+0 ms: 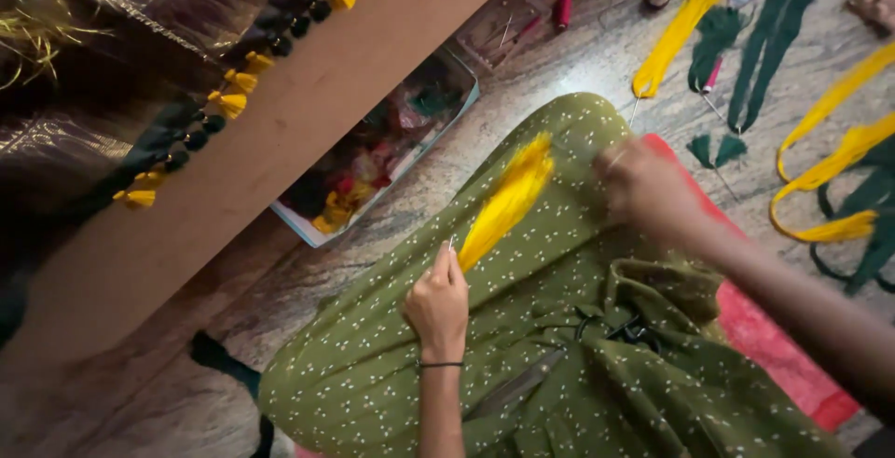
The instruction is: Tying decorative yellow tassels to the border of a sari using thread and a needle.
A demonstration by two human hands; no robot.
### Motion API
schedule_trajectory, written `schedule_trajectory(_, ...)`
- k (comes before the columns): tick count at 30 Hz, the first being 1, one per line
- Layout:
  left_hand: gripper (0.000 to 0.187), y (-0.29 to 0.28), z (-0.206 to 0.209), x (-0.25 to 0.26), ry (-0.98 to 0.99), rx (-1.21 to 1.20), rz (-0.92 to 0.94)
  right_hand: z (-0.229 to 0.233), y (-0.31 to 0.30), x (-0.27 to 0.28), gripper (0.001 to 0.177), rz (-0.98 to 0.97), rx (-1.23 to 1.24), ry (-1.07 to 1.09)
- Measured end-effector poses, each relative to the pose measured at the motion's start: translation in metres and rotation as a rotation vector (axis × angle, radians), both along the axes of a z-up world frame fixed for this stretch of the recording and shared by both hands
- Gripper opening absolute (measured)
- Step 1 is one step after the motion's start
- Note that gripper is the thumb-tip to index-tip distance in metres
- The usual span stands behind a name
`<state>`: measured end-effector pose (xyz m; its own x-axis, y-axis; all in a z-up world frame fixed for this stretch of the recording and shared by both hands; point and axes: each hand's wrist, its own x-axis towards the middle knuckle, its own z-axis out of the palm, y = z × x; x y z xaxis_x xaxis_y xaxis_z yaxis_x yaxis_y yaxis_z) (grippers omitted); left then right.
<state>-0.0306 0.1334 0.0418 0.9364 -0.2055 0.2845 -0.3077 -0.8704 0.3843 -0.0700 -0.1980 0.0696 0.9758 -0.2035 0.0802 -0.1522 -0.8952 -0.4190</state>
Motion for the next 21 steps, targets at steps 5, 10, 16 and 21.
schedule_trajectory(5, 0.023, 0.0, 0.024, 0.0, 0.148, 0.045, 0.037, 0.002, 0.066, -0.014, 0.046, 0.535, -0.074, -0.033)
schedule_trajectory(10, 0.023, 0.018, 0.0, -0.002, 0.172, -0.162, 0.185, -0.007, -0.01, 0.017, 0.023, 0.302, -0.33, 0.136)
schedule_trajectory(16, 0.038, 0.035, 0.032, 0.01, 0.539, -0.638, 0.336, 0.03, 0.002, 0.03, 0.032, 0.242, 0.284, 0.567)
schedule_trajectory(21, 0.037, 0.051, 0.065, 0.03, 0.801, -1.539, 0.055, 0.075, 0.126, 0.056, 0.025, 0.572, 0.474, 0.403)
